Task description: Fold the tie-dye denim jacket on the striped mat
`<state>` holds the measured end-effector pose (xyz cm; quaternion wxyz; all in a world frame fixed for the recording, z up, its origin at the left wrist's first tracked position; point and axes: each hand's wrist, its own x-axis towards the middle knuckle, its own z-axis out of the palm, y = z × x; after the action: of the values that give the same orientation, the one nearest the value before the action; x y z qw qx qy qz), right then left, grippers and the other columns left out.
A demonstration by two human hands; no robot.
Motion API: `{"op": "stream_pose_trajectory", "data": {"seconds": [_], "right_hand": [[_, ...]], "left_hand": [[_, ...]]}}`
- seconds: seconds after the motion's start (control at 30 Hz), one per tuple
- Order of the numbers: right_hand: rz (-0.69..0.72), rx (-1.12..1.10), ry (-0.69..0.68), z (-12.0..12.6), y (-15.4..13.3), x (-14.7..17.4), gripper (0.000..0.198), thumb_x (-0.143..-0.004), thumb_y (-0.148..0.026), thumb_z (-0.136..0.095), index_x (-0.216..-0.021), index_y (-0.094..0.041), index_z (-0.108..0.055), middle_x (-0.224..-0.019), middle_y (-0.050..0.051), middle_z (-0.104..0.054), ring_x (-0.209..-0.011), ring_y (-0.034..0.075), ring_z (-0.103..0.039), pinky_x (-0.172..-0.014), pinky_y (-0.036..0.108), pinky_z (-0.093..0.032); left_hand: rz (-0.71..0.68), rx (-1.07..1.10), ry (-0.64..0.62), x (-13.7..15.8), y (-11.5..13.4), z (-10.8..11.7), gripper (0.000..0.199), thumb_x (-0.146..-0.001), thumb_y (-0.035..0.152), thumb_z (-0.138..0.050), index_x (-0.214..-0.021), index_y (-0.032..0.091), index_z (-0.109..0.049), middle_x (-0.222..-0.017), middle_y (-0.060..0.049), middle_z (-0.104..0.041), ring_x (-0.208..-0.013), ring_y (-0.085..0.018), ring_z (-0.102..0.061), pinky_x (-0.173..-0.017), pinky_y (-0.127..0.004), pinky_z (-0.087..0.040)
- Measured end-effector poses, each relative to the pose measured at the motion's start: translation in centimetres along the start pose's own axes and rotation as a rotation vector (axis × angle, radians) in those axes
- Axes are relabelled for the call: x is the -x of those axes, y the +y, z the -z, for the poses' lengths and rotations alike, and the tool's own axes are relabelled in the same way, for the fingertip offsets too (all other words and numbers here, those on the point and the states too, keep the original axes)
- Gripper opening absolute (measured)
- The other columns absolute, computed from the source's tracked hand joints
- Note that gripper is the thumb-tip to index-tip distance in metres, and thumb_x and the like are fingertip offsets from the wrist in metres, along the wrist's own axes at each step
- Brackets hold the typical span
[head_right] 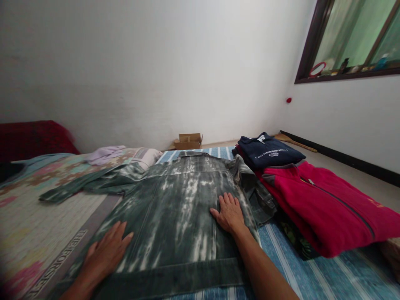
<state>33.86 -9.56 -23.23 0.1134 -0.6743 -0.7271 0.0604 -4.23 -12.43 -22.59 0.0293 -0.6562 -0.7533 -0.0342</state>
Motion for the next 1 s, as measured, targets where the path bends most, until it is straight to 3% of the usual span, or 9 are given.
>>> {"op": "stream_pose_trajectory", "data": {"seconds": [0.27,0.53,0.63,0.77,1.0], "right_hand": [[-0.005,-0.006,0.014,-0.2,0.1,-0.1,0.071,-0.087,-0.062,-0.029,-0.136,-0.012,-0.040,-0.144,0.015,-0.033,-0.135,0.029,-0.022,-0.107,0.044,-0.016],[-0.002,-0.017,0.011,-0.2,0.2,-0.2,0.072,-0.087,-0.062,-0.028,-0.136,-0.011,-0.040,-0.144,0.016,-0.033,-0.134,0.030,-0.022,-0.107,0.044,-0.017],[-0.003,-0.021,0.013,-0.3,0.1,-0.2,0.072,-0.087,-0.062,-0.028,-0.136,-0.011,-0.040,-0.144,0.015,-0.033,-0.134,0.030,-0.022,-0.107,0.044,-0.016],[-0.008,-0.014,0.015,-0.2,0.1,-0.2,0.071,-0.086,-0.062,-0.028,-0.136,-0.012,-0.040,-0.144,0.015,-0.033,-0.134,0.029,-0.023,-0.107,0.043,-0.016],[-0.005,-0.018,0.010,-0.2,0.2,-0.2,0.071,-0.087,-0.062,-0.029,-0.135,-0.011,-0.040,-0.144,0.016,-0.033,-0.134,0.030,-0.023,-0.107,0.044,-0.017]], "left_hand": [[0.272,0.010,-0.079,0.2,2.3,3.3,0.070,-0.083,0.053,-0.025,-0.138,0.011,-0.036,-0.145,-0.021,-0.029,-0.134,-0.034,-0.023,-0.102,-0.057,-0.021],[0.312,-0.012,-0.020,0.0,2.5,3.8,0.072,-0.082,0.058,-0.023,-0.133,0.012,-0.042,-0.138,-0.024,-0.037,-0.129,-0.039,-0.031,-0.094,-0.059,-0.029],[0.291,-0.086,-0.028,0.3,2.8,3.9,0.067,-0.085,0.052,-0.022,-0.131,0.009,-0.044,-0.139,-0.023,-0.036,-0.130,-0.037,-0.030,-0.097,-0.056,-0.028],[0.144,-0.204,0.012,0.7,4.0,3.9,0.059,-0.087,0.037,-0.022,-0.131,0.006,-0.044,-0.145,-0.019,-0.031,-0.134,-0.031,-0.025,-0.104,-0.050,-0.022],[0.059,-0.103,-0.126,0.3,5.7,3.4,0.067,-0.084,0.048,-0.028,-0.137,0.008,-0.036,-0.148,-0.016,-0.024,-0.137,-0.029,-0.018,-0.105,-0.049,-0.021]]}}
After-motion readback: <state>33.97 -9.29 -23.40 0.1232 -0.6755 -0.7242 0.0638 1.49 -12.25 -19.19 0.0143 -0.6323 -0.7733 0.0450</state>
